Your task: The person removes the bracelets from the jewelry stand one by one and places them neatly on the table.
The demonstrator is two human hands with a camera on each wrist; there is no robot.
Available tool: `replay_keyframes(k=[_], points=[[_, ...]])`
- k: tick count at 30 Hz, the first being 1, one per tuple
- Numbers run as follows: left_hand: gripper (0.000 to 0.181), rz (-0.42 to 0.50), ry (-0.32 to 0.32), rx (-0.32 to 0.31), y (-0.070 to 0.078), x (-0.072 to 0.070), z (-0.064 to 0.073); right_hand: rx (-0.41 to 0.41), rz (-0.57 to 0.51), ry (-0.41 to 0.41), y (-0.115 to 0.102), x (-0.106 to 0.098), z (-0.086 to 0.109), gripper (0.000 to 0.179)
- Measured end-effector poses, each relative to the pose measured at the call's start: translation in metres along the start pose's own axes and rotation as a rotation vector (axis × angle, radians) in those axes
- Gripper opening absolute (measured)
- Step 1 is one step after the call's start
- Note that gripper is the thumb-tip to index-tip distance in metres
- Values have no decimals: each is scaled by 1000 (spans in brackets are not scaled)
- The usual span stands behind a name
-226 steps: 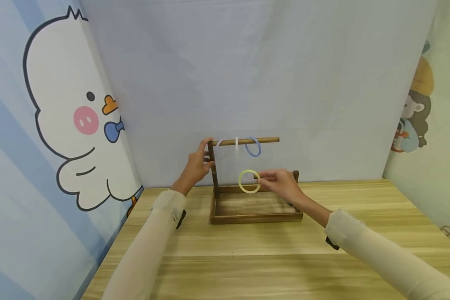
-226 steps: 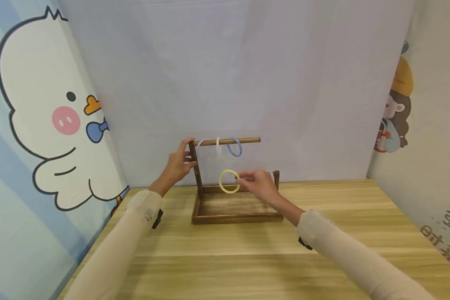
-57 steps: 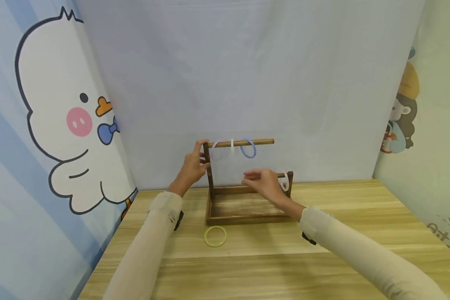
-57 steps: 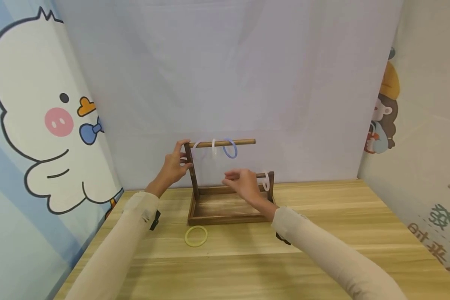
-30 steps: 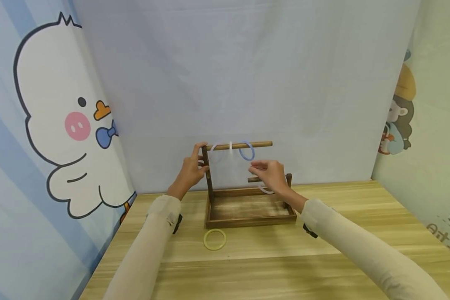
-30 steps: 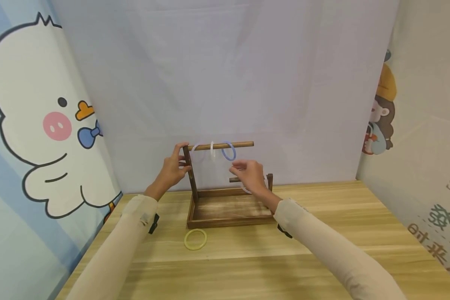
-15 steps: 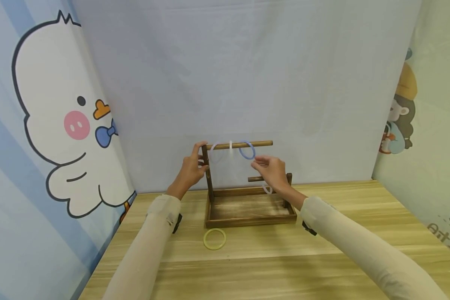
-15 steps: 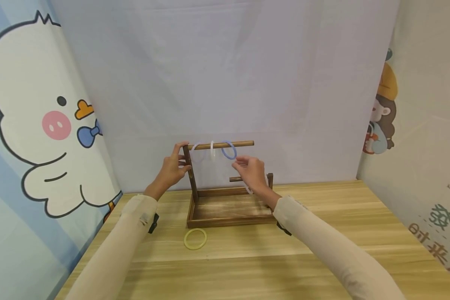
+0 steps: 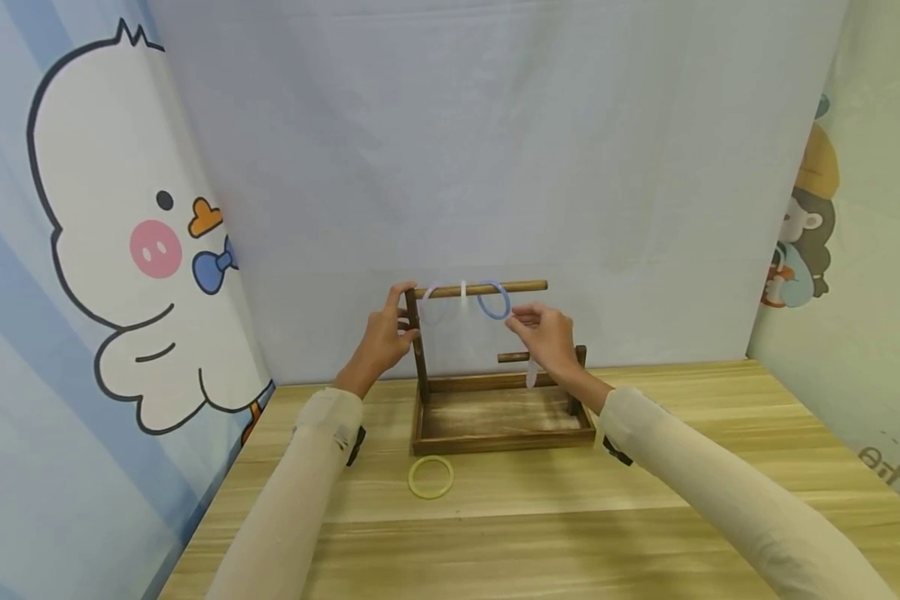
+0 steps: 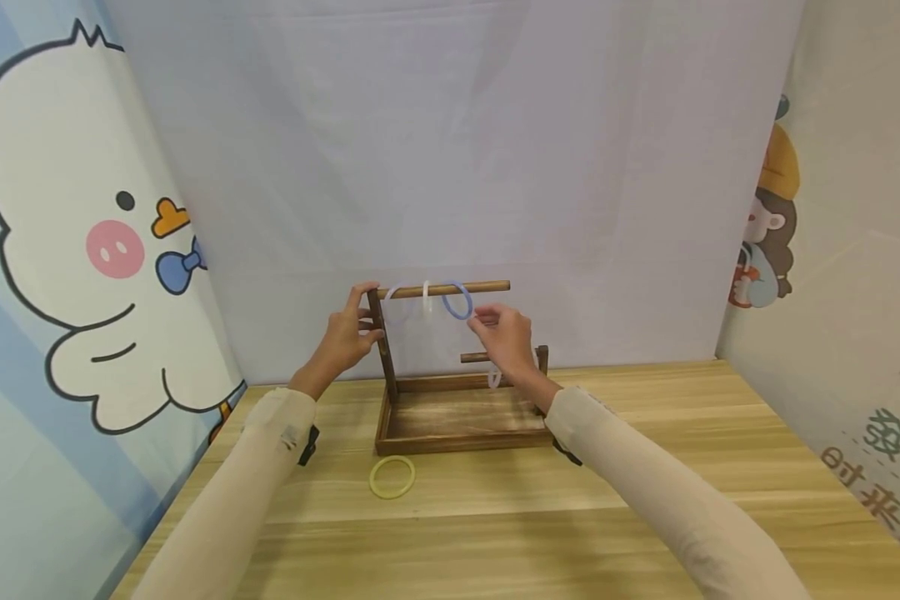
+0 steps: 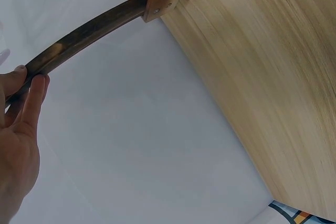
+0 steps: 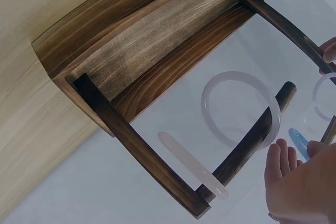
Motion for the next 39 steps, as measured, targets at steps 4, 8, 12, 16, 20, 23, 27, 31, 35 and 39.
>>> replay_keyframes(k=[4,8,12,16,20,23,27,31,35,39], points=[[83,-3,4,10,0,0,0,4,-1,1,0,0,-2,29],[82,-3,7,25,-1,0,-1,1,-4,0,-1,1,-6,31],[82,0,8,27,-2,1,-1,-5,-13,-7,-2,4,-10,33],[82,5,9,28,-1,1,-2,-7,-26,-8,-4,7,-14,33],[82,2,9,26,-1,1,-2,-3,-42,-5,-5,8,-16,32],[83,-5,9,22,-2,1,-2,5,-52,-5,-5,10,-16,30],[83,-9,8,18,-3,1,-1,1,-66,-5,-6,11,-16,30],[83,-9,5,17,-2,1,-1,-2,-77,-4,-7,12,-16,31],[81,-7,4,11,-2,1,-1,3,-90,-20,-6,12,-15,32],[81,-10,4,6,-3,1,-1,17,-112,-51,-5,13,-14,35]])
Point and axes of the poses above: each hand's wrist, its own z-axis away from the middle knuckle, its own x-axis out of the palm, y = z × x, the point moved 10 cm from there along -z, towards the middle knuckle, and after that the axes turned 6 degrees about z, right-handed, at the moved point
